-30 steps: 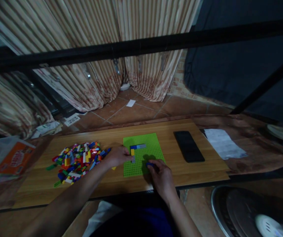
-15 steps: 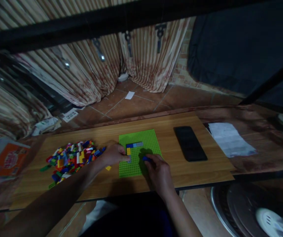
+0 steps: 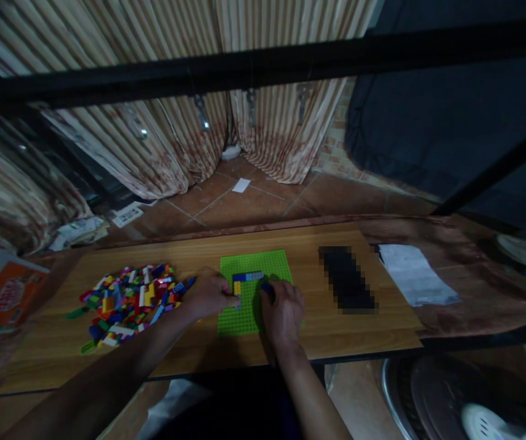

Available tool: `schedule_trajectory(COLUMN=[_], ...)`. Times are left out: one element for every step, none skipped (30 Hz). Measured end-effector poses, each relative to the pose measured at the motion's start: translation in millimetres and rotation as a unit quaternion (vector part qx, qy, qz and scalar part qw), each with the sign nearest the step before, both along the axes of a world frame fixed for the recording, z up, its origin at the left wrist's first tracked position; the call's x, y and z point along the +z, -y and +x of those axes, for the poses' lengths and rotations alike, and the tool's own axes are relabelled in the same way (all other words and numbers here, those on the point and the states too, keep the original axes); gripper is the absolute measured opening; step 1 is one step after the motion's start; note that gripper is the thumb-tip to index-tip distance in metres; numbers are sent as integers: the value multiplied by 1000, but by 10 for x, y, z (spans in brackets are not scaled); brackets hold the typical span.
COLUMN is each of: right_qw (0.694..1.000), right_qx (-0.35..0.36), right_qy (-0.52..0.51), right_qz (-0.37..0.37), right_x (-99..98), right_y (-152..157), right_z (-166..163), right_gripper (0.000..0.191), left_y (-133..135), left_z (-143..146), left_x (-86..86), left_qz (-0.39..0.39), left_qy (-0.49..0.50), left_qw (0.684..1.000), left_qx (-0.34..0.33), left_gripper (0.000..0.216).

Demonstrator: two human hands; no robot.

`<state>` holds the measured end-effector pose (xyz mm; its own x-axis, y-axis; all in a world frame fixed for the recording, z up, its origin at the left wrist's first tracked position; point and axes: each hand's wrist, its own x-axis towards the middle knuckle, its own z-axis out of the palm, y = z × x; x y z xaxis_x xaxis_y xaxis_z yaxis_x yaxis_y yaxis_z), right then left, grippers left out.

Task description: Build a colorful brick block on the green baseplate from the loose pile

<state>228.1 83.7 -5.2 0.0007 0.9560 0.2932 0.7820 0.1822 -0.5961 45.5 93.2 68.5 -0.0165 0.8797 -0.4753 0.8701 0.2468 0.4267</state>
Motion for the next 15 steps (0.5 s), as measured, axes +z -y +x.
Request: schedule_trajectory(right_qw=[1000, 1000, 1000, 1000, 1000, 1000, 1000, 1000, 1000, 1000, 1000, 1000, 1000, 1000, 999], right_qx=[3, 7, 11, 15, 18, 19, 18, 16, 11, 3, -5, -14, -22, -28, -33], right_qy=[4, 9, 14, 18, 22, 24, 24, 23, 19, 13, 7, 0, -6, -11, -15], right_qz=[1, 1, 1, 0, 0, 0, 1, 2, 4, 5, 4, 3, 0, -1, -2], right_x=[1, 4, 9, 14, 20, 25, 28, 31, 31, 30, 26, 21, 14, 7, 0], right_y=[11, 20, 24, 26, 24, 20, 13, 5, -4, -14, -23, -33, -41, -48, -54], right_z=[7, 14, 21, 25, 24, 18, 7, -8, -27, -49, -72, -94, -113, -130, -144], right_gripper=[30, 31, 31, 31, 31, 30, 31, 31, 31, 32, 34, 35, 36, 37, 37], left_y=[5, 10, 18, 27, 37, 48, 58, 68, 77, 83, 88, 89, 87, 80, 68], left_z=[2, 4, 5, 5, 4, 2, -2, -7, -14, -22, -30, -38, -46, -52, -54], left_x=[15, 29, 42, 53, 61, 67, 69, 68, 62, 54, 43, 33, 23, 17, 16], left_qz=[4, 7, 9, 12, 16, 20, 26, 32, 36, 39, 40, 39, 40, 44, 51], left_qy=[-2, -5, -8, -9, -9, -7, -5, -2, 0, 2, 3, 6, 8, 9, 9], left_qw=[1000, 1000, 1000, 1000, 1000, 1000, 1000, 999, 999, 999, 999, 999, 999, 999, 998], left_qx=[-4, -7, -8, -8, -7, -4, -3, -3, -5, -8, -11, -14, -18, -21, -22], left_gripper=[22, 21, 20, 20, 20, 20, 21, 21, 22, 22, 22, 21, 22, 22, 22])
